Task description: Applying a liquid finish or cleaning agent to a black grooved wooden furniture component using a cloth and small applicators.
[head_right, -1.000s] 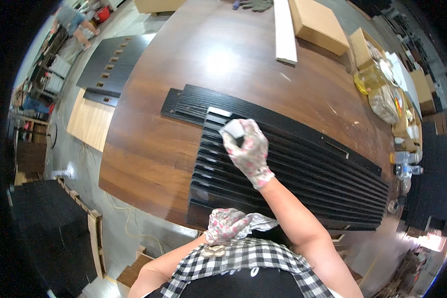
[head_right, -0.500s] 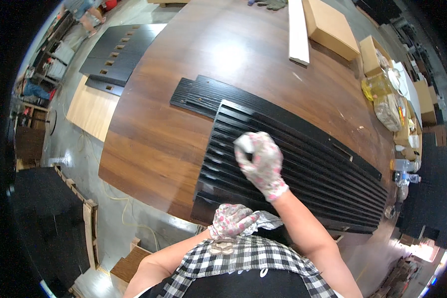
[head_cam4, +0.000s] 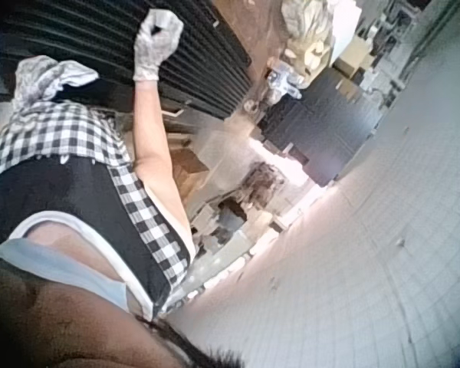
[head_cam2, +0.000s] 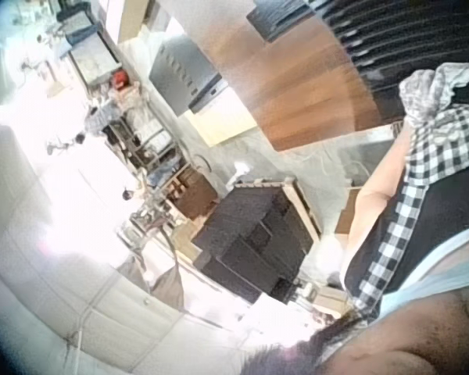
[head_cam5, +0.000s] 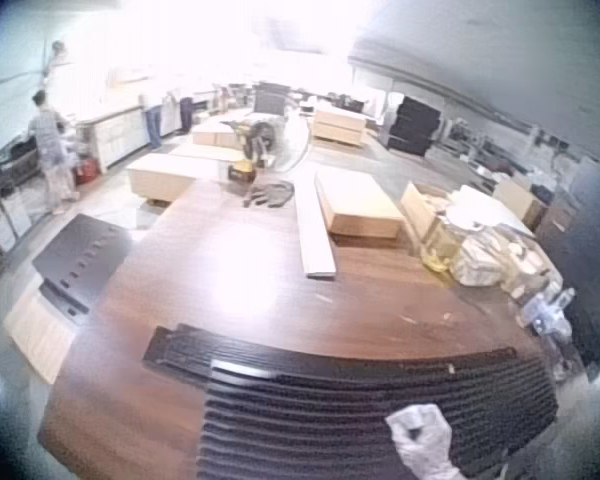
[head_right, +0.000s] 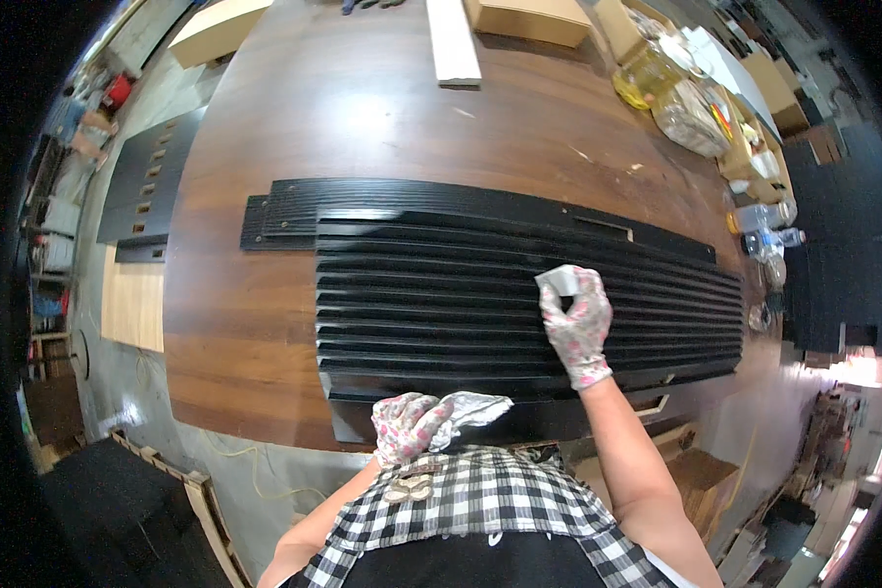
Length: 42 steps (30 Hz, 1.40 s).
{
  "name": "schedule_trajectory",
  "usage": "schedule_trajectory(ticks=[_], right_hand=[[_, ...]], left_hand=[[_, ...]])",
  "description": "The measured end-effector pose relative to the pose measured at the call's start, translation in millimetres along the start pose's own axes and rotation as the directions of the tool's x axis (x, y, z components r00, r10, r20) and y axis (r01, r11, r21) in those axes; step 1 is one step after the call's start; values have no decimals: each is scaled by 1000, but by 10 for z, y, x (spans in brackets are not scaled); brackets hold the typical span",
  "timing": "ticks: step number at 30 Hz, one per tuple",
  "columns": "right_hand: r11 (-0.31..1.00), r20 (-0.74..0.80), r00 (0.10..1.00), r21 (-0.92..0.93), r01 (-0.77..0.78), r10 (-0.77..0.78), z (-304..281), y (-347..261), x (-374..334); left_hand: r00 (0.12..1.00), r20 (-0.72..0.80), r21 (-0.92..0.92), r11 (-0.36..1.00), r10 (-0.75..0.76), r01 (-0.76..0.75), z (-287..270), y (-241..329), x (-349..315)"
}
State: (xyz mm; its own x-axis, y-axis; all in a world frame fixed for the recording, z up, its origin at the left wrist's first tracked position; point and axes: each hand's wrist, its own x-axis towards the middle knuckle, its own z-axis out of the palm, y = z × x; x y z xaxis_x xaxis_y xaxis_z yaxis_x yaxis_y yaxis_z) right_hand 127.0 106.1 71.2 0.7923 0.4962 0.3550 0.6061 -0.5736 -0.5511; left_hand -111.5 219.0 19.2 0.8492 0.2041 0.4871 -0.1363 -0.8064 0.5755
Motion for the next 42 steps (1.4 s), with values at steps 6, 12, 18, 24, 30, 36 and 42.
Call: schedule_trajectory(ticks=[6,12,18,24,30,36,42], right_hand=[[964,1,975,153,218,-220,452,-366,-2],[978,-190,975,-154,-144,113,-556,840,-94],[999,-189,982,-28,22,-27,-294,684,-143],[975,-285,956,-178,-131,76,-907,1618,-112],[920,-356,889,-155,-359,287,-1403,2188,-108],[971,-354,913,-44,-234,204,-1308,2240,-194],[836,-560,744,-155,-526,364,-2441,3735,-78]], left_hand=[[993,67,36,994,-101,99,-11,50,-96],[994,12,107,989,-107,105,-9,78,-97],[990,105,185,980,-98,77,62,-1,-222],[991,78,251,964,-113,90,-9,42,-203],[990,75,324,942,-117,87,68,88,-162],[987,81,393,915,-138,95,-4,56,-216],[985,88,458,884,-146,90,0,46,-204]])
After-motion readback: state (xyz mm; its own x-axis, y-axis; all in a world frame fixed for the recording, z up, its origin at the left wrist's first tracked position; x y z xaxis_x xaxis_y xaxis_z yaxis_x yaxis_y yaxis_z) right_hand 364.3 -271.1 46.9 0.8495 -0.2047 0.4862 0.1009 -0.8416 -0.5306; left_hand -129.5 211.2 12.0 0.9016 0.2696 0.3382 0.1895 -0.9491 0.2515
